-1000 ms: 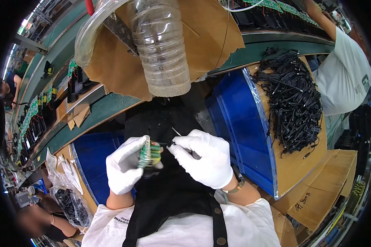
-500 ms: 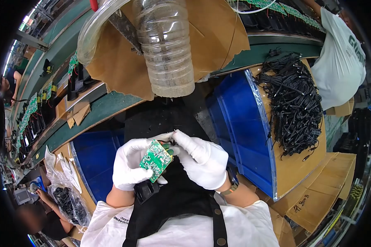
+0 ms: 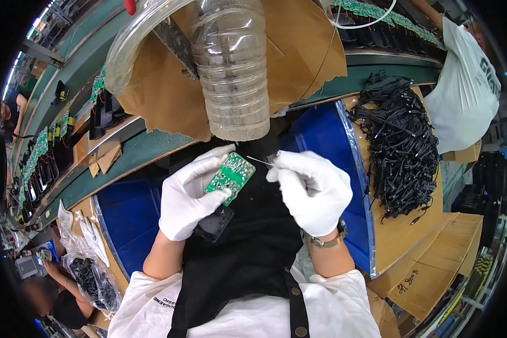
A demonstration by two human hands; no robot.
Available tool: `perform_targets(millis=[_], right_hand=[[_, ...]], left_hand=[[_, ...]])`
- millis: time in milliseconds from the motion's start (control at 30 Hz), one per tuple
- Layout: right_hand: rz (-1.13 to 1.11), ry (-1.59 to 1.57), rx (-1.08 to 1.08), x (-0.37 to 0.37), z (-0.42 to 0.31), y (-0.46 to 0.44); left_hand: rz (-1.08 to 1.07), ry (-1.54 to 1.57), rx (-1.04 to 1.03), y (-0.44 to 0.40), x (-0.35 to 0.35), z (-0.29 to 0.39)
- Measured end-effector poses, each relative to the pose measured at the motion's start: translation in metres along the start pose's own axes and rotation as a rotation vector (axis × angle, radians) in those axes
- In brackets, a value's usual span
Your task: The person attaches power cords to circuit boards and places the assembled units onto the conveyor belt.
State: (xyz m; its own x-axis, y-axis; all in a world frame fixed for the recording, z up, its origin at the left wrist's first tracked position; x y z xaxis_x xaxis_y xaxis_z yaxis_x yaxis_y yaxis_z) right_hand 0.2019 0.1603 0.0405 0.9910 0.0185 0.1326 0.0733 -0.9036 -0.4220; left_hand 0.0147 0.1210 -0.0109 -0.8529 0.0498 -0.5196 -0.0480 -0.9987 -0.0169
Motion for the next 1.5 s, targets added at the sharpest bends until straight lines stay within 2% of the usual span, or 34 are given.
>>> perform_targets(millis=[33,100,233,1033,1233,1300,1333,1400,1500], right_hand=[[0.0,0.001,0.0,-0.001,-0.001,-0.005],[-0.037,0.28,0.081,-0.005,-0.007,-0.011],[-0.003,0.381,0.076,-0.011,-0.012,-0.016],[-0.047,0.488,0.174,-0.021,-0.018,-0.023],[-0.063,0.465,0.131,-0.022,-0.013,-0.023],[-0.069,0.466,0.139,-0.021,-0.012,-0.022],[-0.076,0.468,0.146,-0.021,-0.012,-0.022],[-0.052,0.417,0.113,-0.017,-0.011,-0.021],[-0.019,0.309,0.122,-0.011,-0.002,-0.015]], left_hand=[[0.0,0.001,0.001,-0.002,-0.002,-0.001],[0.06,-0.038,-0.002,-0.005,-0.002,-0.001],[0.055,-0.13,-0.083,-0.007,-0.004,-0.001],[0.105,-0.462,-0.168,-0.008,-0.007,0.017],[0.021,-0.187,-0.089,-0.008,-0.003,0.012],[0.039,0.001,0.13,-0.006,-0.002,0.003],[0.038,0.002,0.131,-0.005,-0.002,0.006],[0.027,0.044,0.262,-0.003,-0.003,0.0],[0.022,0.021,0.272,-0.002,-0.004,-0.003]])
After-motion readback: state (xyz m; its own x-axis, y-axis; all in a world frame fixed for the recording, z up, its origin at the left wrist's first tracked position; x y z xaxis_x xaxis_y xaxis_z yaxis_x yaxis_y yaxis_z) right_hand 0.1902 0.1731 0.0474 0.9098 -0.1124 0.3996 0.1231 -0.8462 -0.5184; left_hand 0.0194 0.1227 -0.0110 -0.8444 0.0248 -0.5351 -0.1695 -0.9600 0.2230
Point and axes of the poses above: each hand's wrist, its own y-axis away from the middle knuckle, its own x-axis out of the back of the hand, z = x × y, the point moved 7 cm from there along -y, towards the middle knuckle, and after that the axes turned 4 degrees about y, right-handed, at the moved point
